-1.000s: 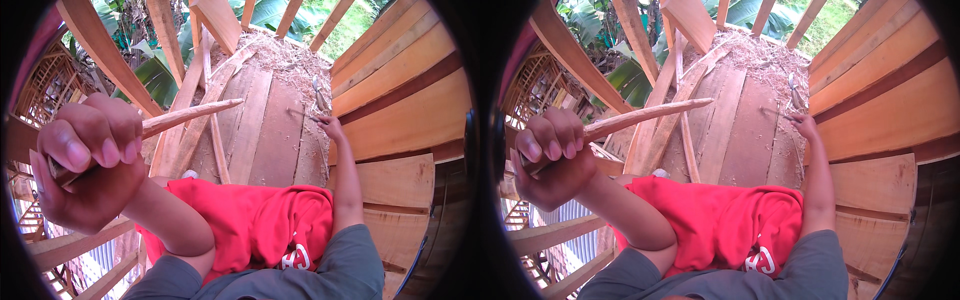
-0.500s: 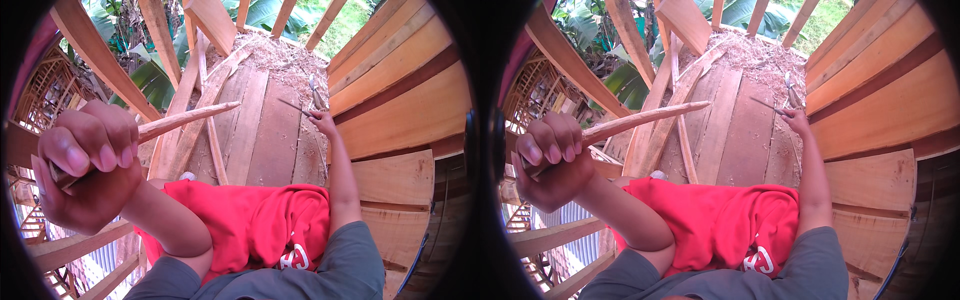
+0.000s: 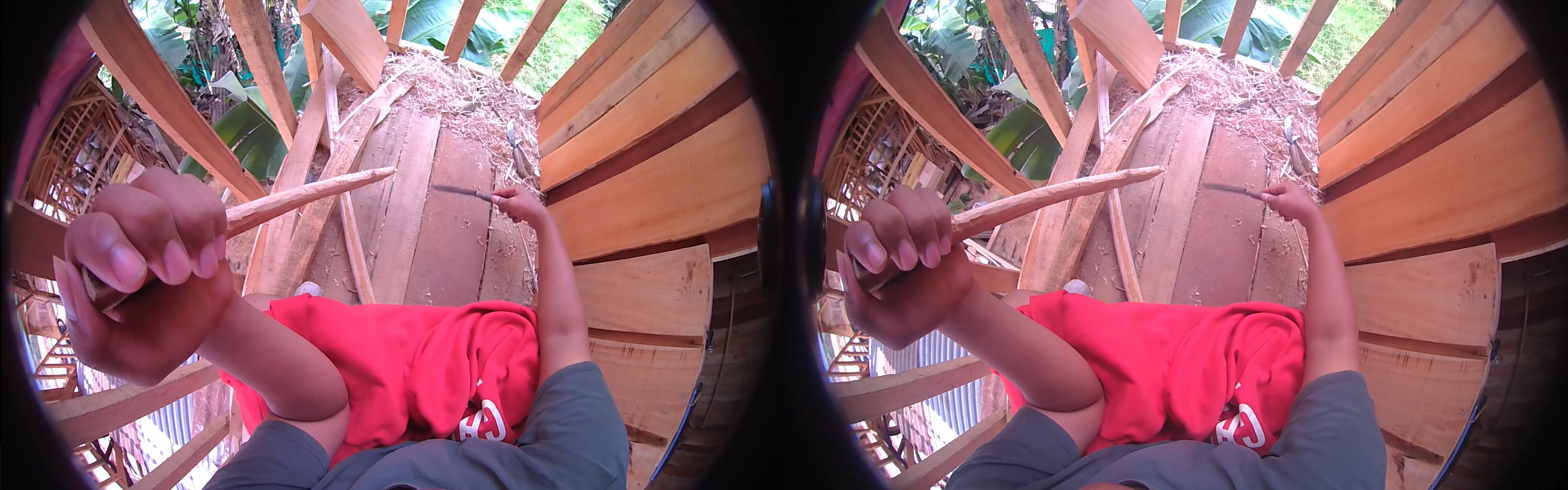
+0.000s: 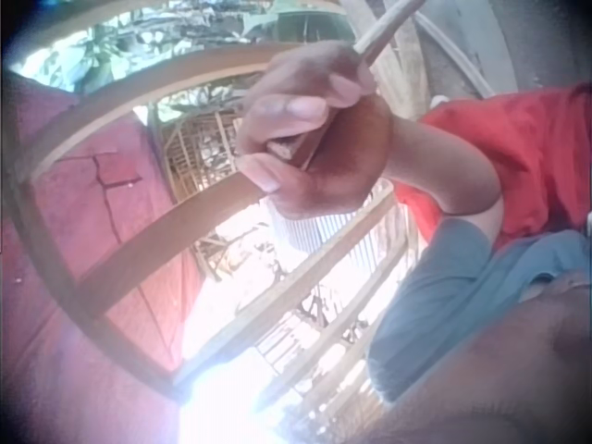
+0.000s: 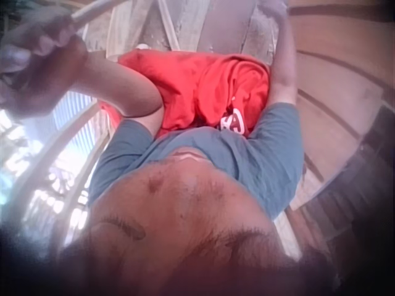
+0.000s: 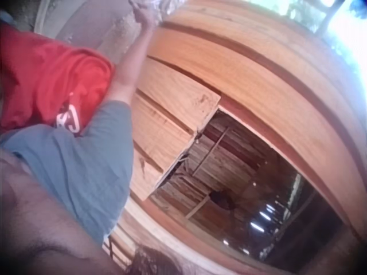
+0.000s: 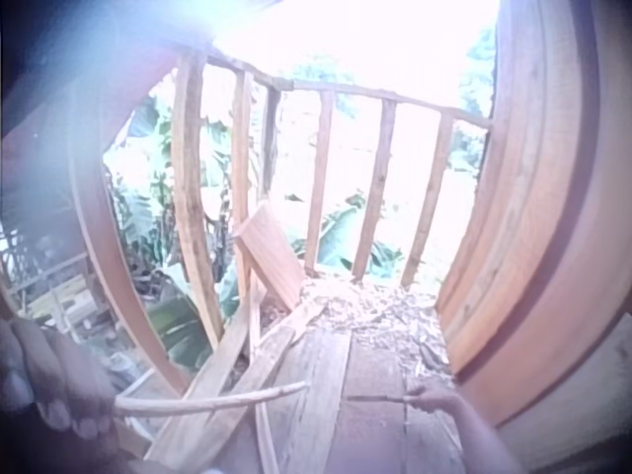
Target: The person carves a small rectangular piece of wood using a knife, holding the wood in the left hand and the knife in the right. They repeatedly shave thin layers from the wood, gradually shaping it into a pointed tip. Wood shavings accumulate on the floor around them.
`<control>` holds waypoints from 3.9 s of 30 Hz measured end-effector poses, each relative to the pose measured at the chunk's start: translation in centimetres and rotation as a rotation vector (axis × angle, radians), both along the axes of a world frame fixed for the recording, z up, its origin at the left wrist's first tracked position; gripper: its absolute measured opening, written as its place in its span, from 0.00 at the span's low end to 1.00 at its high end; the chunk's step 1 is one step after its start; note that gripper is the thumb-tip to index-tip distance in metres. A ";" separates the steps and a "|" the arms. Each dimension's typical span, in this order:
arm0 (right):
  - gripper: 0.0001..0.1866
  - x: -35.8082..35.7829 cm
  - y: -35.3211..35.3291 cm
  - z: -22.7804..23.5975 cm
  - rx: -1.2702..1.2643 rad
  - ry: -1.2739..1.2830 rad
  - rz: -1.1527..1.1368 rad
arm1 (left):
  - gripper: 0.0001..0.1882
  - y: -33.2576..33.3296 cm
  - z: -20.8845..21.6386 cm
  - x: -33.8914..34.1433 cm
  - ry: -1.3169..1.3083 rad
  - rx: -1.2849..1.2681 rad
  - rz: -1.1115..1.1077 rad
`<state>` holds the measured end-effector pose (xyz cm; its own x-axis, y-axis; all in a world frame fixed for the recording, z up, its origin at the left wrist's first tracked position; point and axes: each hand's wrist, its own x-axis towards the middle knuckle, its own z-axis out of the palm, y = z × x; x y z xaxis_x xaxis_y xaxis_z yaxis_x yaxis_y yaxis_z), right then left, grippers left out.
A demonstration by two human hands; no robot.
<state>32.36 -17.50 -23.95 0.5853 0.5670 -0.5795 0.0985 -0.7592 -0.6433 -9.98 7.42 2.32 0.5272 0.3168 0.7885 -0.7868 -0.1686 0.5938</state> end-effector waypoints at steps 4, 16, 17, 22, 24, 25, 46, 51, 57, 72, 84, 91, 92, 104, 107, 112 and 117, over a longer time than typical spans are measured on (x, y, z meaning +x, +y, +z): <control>0.13 -1.3 -0.6 0.8 -0.104 0.307 0.337 | 0.19 0.1 0.0 0.2 -0.001 -0.006 -0.035; 0.13 -0.9 -0.5 -0.9 0.126 -0.219 0.161 | 0.19 -0.1 0.0 0.3 -0.042 0.005 -0.037; 0.13 -0.9 -0.4 -1.0 0.128 -0.216 0.158 | 0.19 -0.1 0.1 0.2 -0.035 0.006 -0.035; 0.14 0.5 0.0 -2.6 0.248 -0.651 -0.286 | 0.20 -0.3 0.1 0.9 -0.021 0.008 -0.060; 0.14 0.8 0.1 -1.3 0.254 -0.364 -0.219 | 0.20 -0.3 0.1 0.8 -0.019 0.008 -0.053; 0.14 0.7 -0.2 -0.4 0.256 -0.226 -0.086 | 0.20 -0.3 0.1 0.7 -0.020 0.011 -0.052; 0.15 0.5 -1.7 -0.8 0.004 -0.089 0.172 | 0.20 -0.7 0.1 1.3 -0.027 0.011 -0.033; 0.15 4.1 -4.4 -0.9 0.208 -0.450 -0.117 | 0.20 -1.1 0.2 1.3 -0.060 -0.014 -0.038; 0.12 1.6 -4.7 0.2 -0.094 -0.189 0.032 | 0.20 -0.7 -0.3 1.6 -0.052 -0.043 -0.048; 0.11 -6.9 1.6 10.7 0.395 0.065 -0.151 | 0.29 -2.5 -1.5 5.6 -0.037 -0.110 -0.040; 0.22 -21.1 6.4 14.6 0.254 0.239 0.154 | 0.27 -3.9 -1.7 5.7 0.040 -0.095 -0.137; 0.21 -22.3 6.9 17.1 0.155 0.237 0.064 | 0.23 -3.8 -1.4 5.3 0.100 -0.064 -0.230; 0.21 -22.7 6.9 17.6 0.154 0.173 0.073 | 0.22 -3.8 -1.4 5.3 0.100 -0.059 -0.238; 0.24 -24.4 7.7 7.5 0.171 0.037 -0.290 | 0.23 -3.3 -3.4 2.6 0.001 -0.095 -0.137; 0.24 -26.4 9.2 10.3 0.347 -0.197 -0.121 | 0.25 -2.1 -4.2 1.5 -0.027 -0.093 -0.161; 0.26 -19.6 8.6 1.9 0.368 -0.668 -0.070 | 0.26 -3.4 -3.0 5.2 -0.012 -0.145 -0.193; 0.30 -23.8 9.2 10.6 0.321 -0.373 -0.052 | 0.26 -1.1 -2.3 5.8 -0.049 -0.078 -0.226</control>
